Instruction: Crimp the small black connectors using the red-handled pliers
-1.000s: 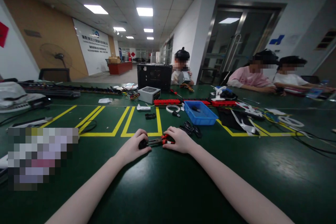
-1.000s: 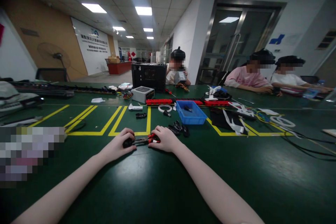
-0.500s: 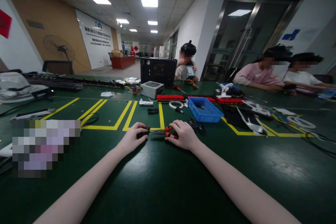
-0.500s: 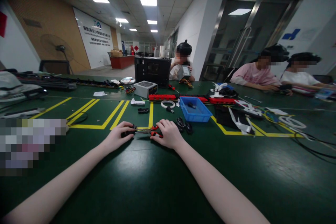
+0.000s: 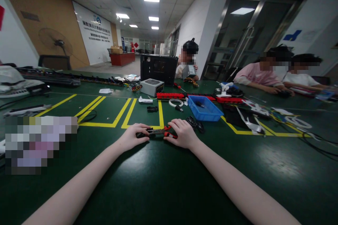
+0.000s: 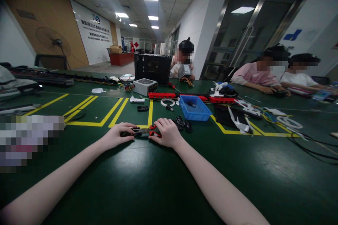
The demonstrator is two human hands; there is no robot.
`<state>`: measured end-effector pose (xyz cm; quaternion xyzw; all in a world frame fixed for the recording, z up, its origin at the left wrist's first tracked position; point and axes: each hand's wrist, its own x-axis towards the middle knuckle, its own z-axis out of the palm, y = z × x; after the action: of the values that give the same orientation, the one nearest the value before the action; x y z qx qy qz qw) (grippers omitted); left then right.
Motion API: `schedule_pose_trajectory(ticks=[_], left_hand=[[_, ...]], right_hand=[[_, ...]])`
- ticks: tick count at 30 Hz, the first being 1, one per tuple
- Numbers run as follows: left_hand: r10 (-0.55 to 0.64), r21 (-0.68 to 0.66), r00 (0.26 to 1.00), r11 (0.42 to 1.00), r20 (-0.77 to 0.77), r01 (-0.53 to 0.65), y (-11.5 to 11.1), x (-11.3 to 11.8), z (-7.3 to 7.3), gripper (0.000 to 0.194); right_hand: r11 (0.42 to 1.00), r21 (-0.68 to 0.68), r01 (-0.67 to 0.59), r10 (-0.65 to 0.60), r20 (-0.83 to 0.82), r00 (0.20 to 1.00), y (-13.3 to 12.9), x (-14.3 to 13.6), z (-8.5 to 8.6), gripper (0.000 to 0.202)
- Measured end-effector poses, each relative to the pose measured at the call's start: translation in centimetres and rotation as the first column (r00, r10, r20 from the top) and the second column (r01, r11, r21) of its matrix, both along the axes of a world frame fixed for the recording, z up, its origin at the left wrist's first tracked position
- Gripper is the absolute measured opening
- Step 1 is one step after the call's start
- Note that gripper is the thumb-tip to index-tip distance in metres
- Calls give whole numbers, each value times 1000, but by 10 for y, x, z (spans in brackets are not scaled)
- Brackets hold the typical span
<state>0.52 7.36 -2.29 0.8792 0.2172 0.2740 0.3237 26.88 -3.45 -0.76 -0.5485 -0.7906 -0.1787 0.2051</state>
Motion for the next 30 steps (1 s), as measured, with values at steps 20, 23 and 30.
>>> schedule_pose_trajectory(ticks=[20, 23, 30], left_hand=[[-12, 10, 1000, 1000, -26, 12, 1, 1, -3, 10], [-8, 17, 999, 1000, -33, 8, 1, 1, -4, 9], [43, 52, 997, 998, -68, -39, 2, 1, -4, 14]], right_hand=[[999, -6, -46, 46, 18, 999, 0, 0, 0, 57], [999, -13, -52, 52, 21, 998, 0, 1, -1, 56], [997, -31, -71, 71, 22, 997, 0, 1, -1, 51]])
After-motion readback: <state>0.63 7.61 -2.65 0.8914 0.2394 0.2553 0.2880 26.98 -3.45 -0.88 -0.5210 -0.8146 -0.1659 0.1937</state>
